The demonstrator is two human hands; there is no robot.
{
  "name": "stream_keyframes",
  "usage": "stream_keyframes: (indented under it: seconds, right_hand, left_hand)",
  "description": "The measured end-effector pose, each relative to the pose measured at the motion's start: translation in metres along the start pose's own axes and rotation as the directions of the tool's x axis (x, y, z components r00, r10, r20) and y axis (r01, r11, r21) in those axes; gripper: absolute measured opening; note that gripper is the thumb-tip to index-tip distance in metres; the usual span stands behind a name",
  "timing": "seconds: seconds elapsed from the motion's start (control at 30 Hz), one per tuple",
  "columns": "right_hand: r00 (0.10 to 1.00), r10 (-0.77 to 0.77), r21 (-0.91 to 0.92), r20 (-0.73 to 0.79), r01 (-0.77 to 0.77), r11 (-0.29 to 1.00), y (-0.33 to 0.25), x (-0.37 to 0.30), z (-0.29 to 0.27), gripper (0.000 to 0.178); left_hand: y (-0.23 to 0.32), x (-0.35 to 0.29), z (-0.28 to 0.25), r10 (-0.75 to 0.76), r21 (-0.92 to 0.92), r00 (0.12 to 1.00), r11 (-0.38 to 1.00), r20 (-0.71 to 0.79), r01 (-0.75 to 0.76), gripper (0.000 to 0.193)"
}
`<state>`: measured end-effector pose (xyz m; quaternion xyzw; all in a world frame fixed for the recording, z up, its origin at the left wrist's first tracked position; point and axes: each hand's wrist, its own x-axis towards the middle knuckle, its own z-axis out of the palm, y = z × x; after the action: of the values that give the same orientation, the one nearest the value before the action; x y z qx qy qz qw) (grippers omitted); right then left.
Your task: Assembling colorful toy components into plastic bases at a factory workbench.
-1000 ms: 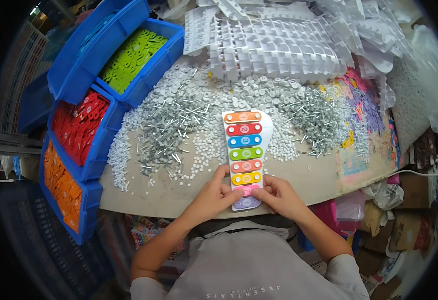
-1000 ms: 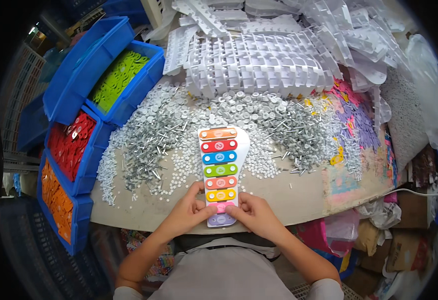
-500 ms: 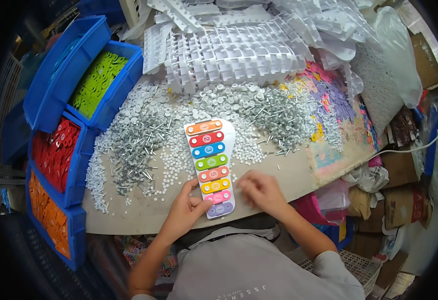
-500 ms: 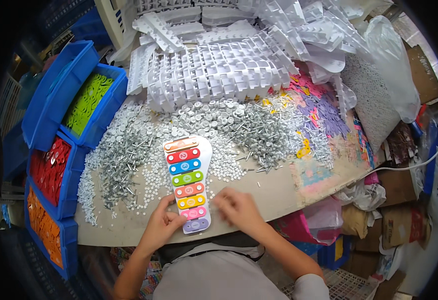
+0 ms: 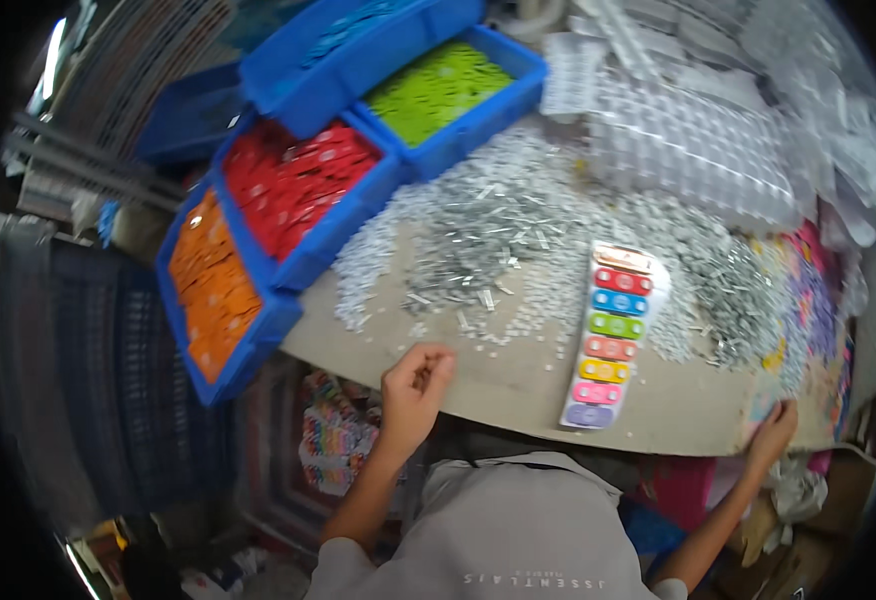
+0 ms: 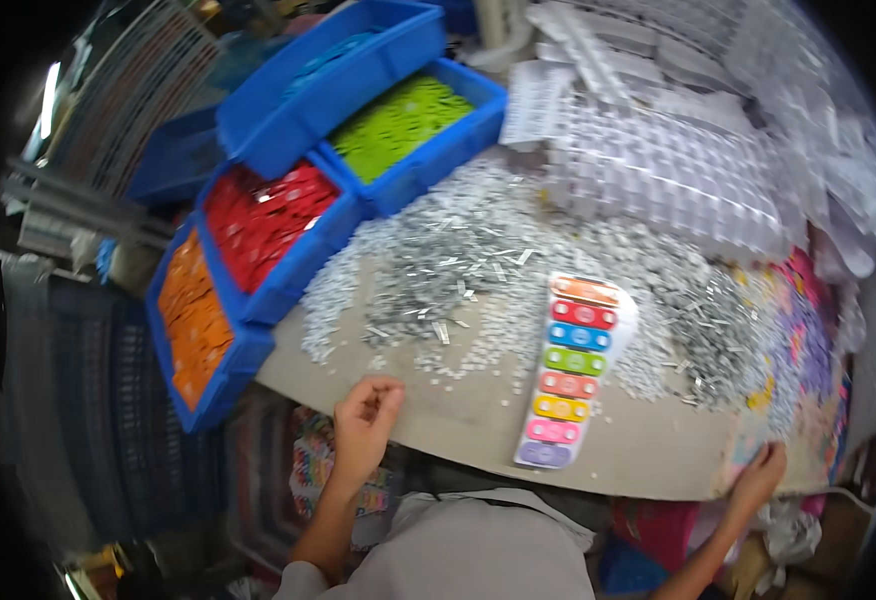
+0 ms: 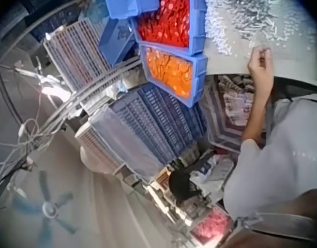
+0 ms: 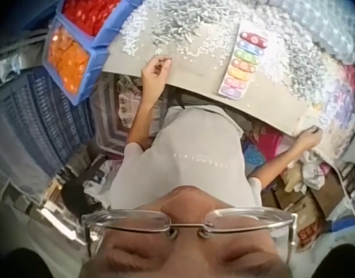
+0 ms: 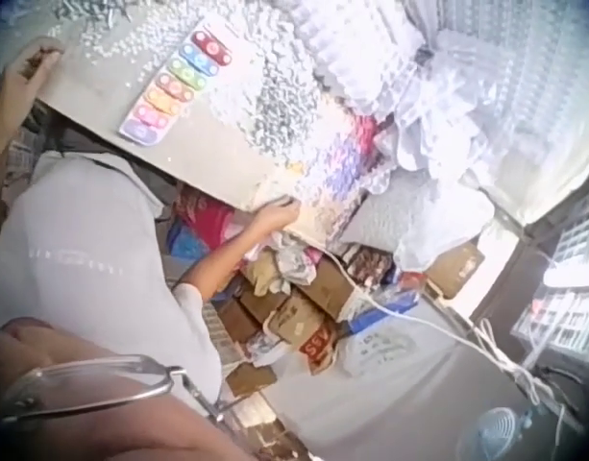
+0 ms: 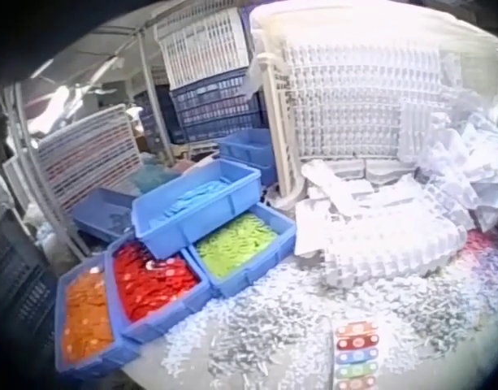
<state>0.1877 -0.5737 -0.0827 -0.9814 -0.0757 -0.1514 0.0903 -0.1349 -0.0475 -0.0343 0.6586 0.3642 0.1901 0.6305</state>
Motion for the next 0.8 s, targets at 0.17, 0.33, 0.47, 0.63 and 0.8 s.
stream_keyframes:
  seconds: [0.17,0.33,0.47,0.63,0.8]
  right_hand:
    - [0.999,-0.037,0.114,-0.013,0.038,0.993,-0.036,0.007,0.003,0.015]
    - [0.994,0.048,0.561,-0.102,0.017,0.828,-0.178,-0.026,-0.028,0.014]
    - [0.963,-0.091,0.765,0.252,-0.140,0.629,-0.244,-0.060,-0.040,0.003]
    - [0.692,-0.394,0.776,0.605,-0.402,0.487,-0.301,-0.082,-0.074,0.007]
    - [0.578,-0.439,0.725,0.688,-0.531,0.438,-0.306,-0.094,-0.076,0.010]
  left_hand:
    - [0.004,0.014,-0.064,0.378,0.599,0.854,0.794,-0.358,-0.101,0.006]
    - [-0.007,0.024,-0.090,0.520,0.802,0.824,0.579,-0.225,-0.147,0.009]
    - [-0.012,0.034,-0.080,0.557,0.846,0.820,0.494,-0.130,-0.201,0.009]
    - [-0.007,0.043,-0.077,0.542,0.921,0.837,0.360,-0.076,-0.149,0.008]
    - [0.005,0.045,-0.060,0.595,0.925,0.800,0.341,-0.073,-0.170,0.010]
